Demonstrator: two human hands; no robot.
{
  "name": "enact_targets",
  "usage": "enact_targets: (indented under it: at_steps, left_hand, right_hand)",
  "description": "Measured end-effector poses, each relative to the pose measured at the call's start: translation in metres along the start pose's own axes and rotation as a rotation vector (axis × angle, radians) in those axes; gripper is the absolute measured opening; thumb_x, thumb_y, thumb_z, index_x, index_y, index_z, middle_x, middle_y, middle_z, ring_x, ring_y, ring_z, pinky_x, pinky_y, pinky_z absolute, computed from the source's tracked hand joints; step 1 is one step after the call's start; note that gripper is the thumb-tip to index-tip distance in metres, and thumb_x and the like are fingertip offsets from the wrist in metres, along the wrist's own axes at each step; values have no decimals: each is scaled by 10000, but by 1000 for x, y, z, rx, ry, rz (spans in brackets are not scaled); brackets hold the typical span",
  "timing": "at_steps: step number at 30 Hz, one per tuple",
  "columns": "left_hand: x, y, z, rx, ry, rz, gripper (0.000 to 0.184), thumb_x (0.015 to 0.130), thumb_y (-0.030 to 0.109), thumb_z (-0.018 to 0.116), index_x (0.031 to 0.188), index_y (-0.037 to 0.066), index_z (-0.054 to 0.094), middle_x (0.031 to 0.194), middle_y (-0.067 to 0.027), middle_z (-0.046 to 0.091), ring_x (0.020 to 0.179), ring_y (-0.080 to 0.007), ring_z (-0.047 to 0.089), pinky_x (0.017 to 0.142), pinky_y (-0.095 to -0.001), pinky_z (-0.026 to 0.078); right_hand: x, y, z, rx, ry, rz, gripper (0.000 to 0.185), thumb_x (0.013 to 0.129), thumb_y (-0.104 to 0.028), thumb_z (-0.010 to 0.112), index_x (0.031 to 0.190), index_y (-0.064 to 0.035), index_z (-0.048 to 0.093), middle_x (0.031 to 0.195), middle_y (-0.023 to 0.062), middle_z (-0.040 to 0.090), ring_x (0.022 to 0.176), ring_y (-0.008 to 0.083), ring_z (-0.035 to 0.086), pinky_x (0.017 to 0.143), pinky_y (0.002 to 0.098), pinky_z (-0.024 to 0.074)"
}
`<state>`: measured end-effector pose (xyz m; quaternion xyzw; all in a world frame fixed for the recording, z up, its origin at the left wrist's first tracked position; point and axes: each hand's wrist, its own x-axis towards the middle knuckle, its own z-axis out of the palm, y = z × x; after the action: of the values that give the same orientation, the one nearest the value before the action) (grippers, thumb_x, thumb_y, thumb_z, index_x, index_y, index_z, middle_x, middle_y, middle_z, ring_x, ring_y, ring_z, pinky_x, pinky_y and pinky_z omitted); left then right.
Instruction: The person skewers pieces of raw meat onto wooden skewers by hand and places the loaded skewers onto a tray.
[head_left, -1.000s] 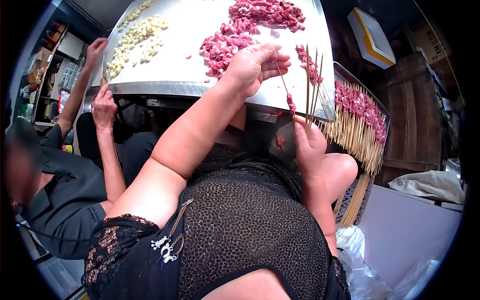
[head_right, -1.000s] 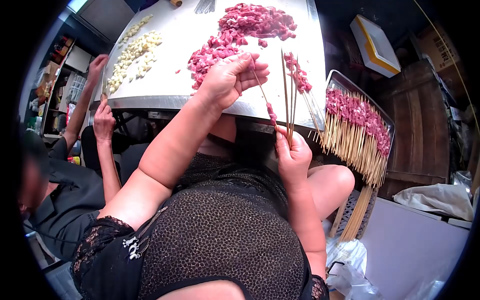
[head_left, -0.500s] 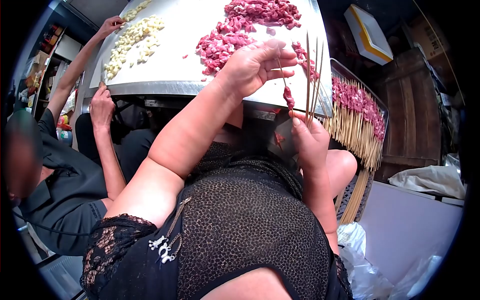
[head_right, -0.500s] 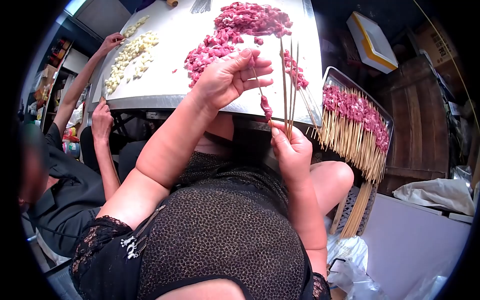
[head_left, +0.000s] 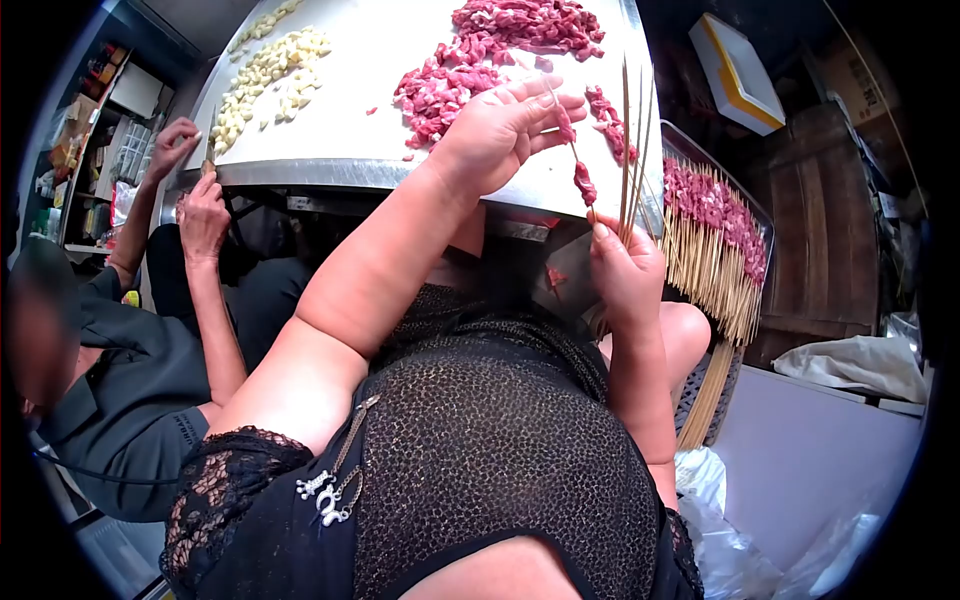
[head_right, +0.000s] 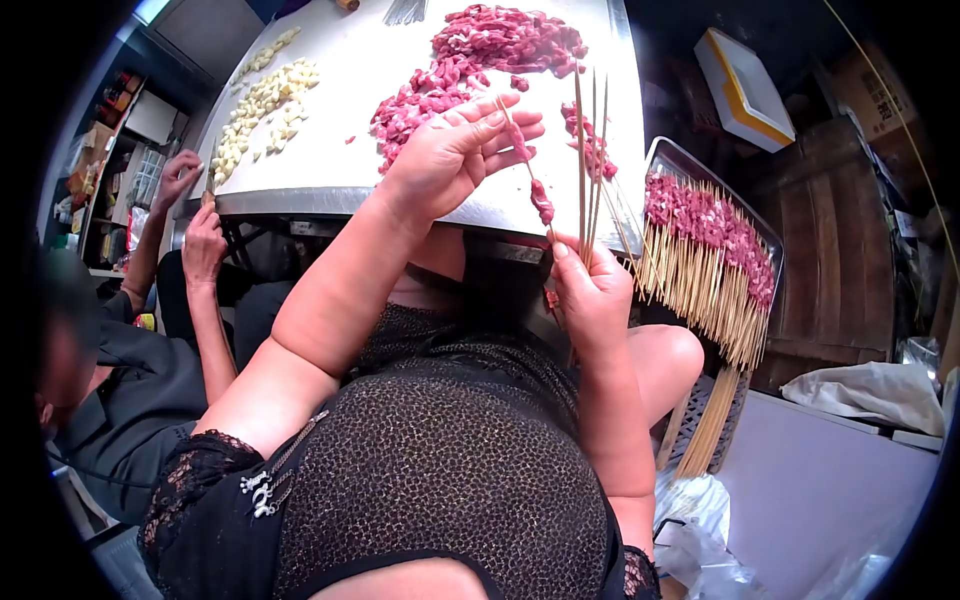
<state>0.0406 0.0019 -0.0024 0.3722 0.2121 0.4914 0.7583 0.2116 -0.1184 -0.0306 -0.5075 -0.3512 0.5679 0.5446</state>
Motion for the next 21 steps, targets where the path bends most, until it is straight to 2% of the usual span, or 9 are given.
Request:
enact_targets:
  at_steps: [7, 9, 10, 16, 21]
  left_hand:
    - [0, 7, -7, 19, 118, 40, 399, 963, 188, 389, 1272, -58, 335, 1182, -233, 511, 1115, -303, 518, 942, -399, 448]
    - [2, 10, -14, -61, 113, 75, 423, 980, 238, 324, 1274, -66, 325, 1194, -245, 498, 1135, -325, 501, 955, -423, 437]
    - [4, 11, -15, -29, 84, 78, 483, 986, 305, 266, 1273, -79, 319, 1207, -267, 480, 1150, -342, 485, 968, -439, 423]
    - [-2, 18, -5, -121, 71, -19, 570, 978, 386, 217, 1267, -94, 324, 1208, -300, 470, 1151, -364, 478, 986, -452, 399]
    - [-5, 17, -1, -126, 63, -27, 557, 978, 373, 221, 1256, -95, 339, 1191, -303, 483, 1134, -370, 491, 981, -456, 401]
  right_hand:
    - [-2, 5, 1, -60, -29, -33, 174, 888, -61, 541, 1027, 27, 599, 634, -36, 483, 471, 24, 386, 417, 169, 311]
    - [-3, 5, 2, -60, -44, -37, 174, 888, -62, 543, 1027, 26, 600, 630, -38, 484, 471, 22, 386, 416, 165, 309]
    - [-4, 4, 2, -60, -58, -39, 173, 888, -62, 545, 1026, 25, 601, 626, -40, 486, 470, 20, 386, 416, 161, 307]
    - [-5, 5, 5, -119, -76, -112, 170, 889, -66, 546, 1024, 17, 607, 625, -43, 499, 474, 10, 394, 417, 152, 311]
    - [-5, 5, 5, -129, -59, -83, 168, 887, -64, 546, 1024, 12, 609, 622, -43, 500, 481, 10, 399, 421, 153, 316]
